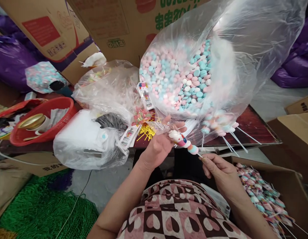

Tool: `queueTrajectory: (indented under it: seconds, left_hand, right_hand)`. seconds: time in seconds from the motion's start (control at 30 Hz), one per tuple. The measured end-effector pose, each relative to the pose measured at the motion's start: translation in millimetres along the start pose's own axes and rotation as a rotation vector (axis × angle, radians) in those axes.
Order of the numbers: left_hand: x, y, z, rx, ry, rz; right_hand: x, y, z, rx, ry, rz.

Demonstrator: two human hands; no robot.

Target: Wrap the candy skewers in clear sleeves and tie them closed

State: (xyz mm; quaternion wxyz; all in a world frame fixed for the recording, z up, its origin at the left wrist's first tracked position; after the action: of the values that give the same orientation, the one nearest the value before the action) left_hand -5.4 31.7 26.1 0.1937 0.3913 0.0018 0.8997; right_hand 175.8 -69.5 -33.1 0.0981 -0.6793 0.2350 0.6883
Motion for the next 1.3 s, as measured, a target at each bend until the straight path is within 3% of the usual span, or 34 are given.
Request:
queueTrajectory:
  seconds: [0.1, 0.37, 0.47, 0.67, 0.8, 1.0, 1.17, 1.3]
  left_hand:
    - [-3.6, -0.9, 1.8, 0.065, -0.074, 0.033]
    - [-22.1, -5.2, 12.2, 0.165, 0.001, 0.045]
    - [-26.8, -3.5, 12.3, 0.177, -0.015, 0.029]
    - [-26.9, -4.2, 8.8, 0.181, -0.033, 0.005]
    - [-25.3, -7.7, 6.8, 0.217, -0.041, 0.007]
    - [-37.4, -2.8, 0.0, 0.223, -0.162, -0.064]
    - [-23.6, -0.8, -8.4, 0.139, -0.099, -0.044]
    - [-10.3, -9.5, -4.6, 0.212, -0.028, 0.04]
  right_hand:
    - [-2.2, 2.9, 4.8, -0.022, 0.015, -0.013]
    - [1.2, 13.8, 24.3, 0.041, 0.114, -0.172]
    - [4.1, 13.0, 29.3, 0.002, 0.079, -0.124]
    - [6.0, 10.0, 34.3, -0.128, -0.073, 0.107]
    - [4.4, 10.7, 33.9, -0.165, -0.073, 0.094]
    - [6.6, 9.8, 39.2, -0.067, -0.12, 0.117]
    - [9.2, 8.2, 42.6, -0.058, -0.187, 0.118]
    - [9.3, 8.9, 41.9, -0.066, -0.114, 0.053]
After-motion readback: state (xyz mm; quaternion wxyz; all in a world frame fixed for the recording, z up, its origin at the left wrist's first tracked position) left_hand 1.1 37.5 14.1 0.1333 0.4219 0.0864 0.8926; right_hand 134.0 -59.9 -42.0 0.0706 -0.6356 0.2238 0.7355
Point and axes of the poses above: each hand's wrist, its own y-axis away from the middle knuckle, its own z-axis out of the palm, x = y × z, the point moved 1 cm from there along -y, towards the middle knuckle, and after that the axes turned 12 degrees about x, right-handed, at the moved point
